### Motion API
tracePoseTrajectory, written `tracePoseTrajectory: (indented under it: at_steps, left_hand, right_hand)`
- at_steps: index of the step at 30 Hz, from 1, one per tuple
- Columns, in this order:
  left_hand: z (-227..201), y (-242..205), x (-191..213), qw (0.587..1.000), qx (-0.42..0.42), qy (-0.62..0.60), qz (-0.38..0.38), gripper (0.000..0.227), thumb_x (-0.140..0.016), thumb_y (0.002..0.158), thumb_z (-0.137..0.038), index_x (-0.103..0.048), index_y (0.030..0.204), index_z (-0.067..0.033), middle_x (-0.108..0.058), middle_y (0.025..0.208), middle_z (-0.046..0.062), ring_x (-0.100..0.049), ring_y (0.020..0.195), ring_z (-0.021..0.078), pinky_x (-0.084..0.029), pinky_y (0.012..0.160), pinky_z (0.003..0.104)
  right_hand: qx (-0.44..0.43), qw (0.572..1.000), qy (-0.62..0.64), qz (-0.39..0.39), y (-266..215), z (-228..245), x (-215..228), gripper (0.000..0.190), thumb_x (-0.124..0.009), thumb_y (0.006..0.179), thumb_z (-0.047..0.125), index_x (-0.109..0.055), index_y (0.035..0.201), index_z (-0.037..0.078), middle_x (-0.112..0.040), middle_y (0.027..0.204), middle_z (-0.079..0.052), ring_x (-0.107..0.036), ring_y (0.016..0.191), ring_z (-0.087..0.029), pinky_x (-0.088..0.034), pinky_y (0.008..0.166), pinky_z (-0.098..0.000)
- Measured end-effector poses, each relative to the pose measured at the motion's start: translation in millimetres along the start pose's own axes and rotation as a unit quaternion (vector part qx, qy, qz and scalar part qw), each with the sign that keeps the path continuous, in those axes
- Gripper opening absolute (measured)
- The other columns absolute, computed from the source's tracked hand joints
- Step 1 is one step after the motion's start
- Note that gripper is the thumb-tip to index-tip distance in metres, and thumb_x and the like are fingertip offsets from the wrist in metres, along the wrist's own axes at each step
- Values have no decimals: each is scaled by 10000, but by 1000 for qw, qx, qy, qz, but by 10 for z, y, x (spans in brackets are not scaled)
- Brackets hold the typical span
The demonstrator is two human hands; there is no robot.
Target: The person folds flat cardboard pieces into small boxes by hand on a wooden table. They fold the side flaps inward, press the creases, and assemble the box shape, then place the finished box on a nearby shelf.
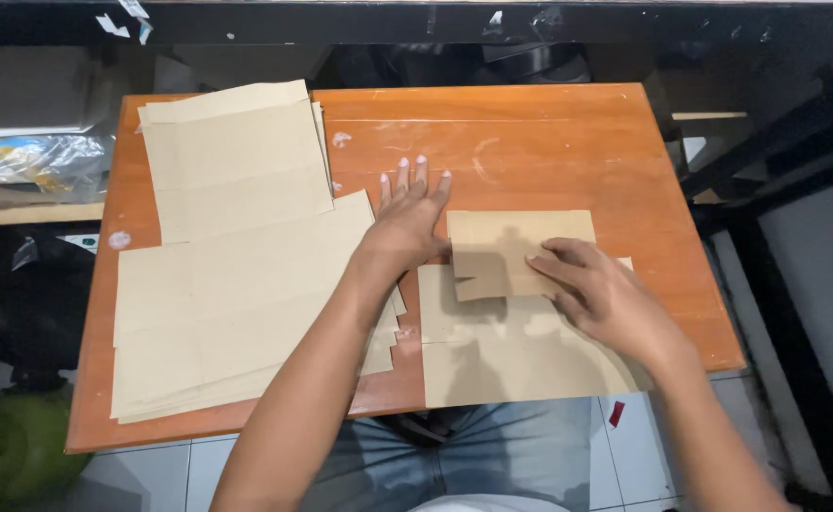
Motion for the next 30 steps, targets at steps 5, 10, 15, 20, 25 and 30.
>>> tracePoseTrajectory:
  at_steps: [5, 10, 15, 20, 25, 30]
  left_hand:
    - [-224, -102, 188, 969, -176, -175, 10, 597, -467, 830, 3, -644, 1369, -184, -428, 1593, 191, -284, 1519, 412, -114, 1232, 667]
    - [-378, -103, 119, 995, -94, 4, -29, 833, -740, 919, -352, -335, 1622, -161, -197, 1707, 186, -89, 1594, 347, 21, 1260, 624]
    - [-371, -207, 82, 994, -1, 74, 80, 966, -570, 991, -551, -32, 1654, -99, 31, 1741, 106, 90, 1600, 258, 164, 1243, 639]
    - [-293, -191, 57, 995, 0, 58, 80, 988, -562, 990, -558, 13, 1653, -104, 73, 1743, 97, 118, 1602, 246, 192, 1246, 627]
    - [-209, -85, -68, 998, -16, 44, 36, 1014, -598, 972, -557, -22, 1648, -67, 23, 1744, 121, 62, 1609, 255, 129, 1272, 623]
    - [-202, -100, -158, 998, -24, 63, -4, 1015, -626, 989, -517, -16, 1649, -45, 28, 1737, 161, 54, 1606, 294, 84, 1280, 619]
  right_hand:
    - [43, 999, -9, -21, 52, 85, -32, 455, -694, 899, 313, -686, 1346, 232, -550, 1514, -64, -488, 1422, -310, -393, 1116, -466]
    - [69, 997, 30, -7, 322, 164, 187, 457, -700, 895, 425, -745, 1258, 152, -687, 1356, -133, -597, 1283, -398, -468, 1032, -529]
    - [-6, 999, 38, -17, 1085, -61, 118, 264, -803, 832, 328, -724, 818, 76, -711, 740, -144, -726, 830, -380, -529, 740, -463]
    - [-3, 999, -43, 17, 1562, 220, 53, 433, -847, 743, 528, -705, 729, 120, -710, 722, -160, -722, 837, -420, -517, 690, -474]
    - [-5, 996, -70, 50, 1827, 249, -157, 399, -854, 695, 578, -724, 730, 202, -740, 752, -91, -738, 891, -382, -544, 717, -486]
    - [-45, 994, -79, 58, 1547, 219, 120, 403, -836, 741, 507, -753, 827, 121, -754, 868, -192, -713, 989, -454, -531, 784, -532]
Point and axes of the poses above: each hand's wrist, its own y-axis towards the middle knuckle, its own x-axis out of the back of the hand, z = x × y, the point moved 7 cm from there along y, towards the middle knuckle
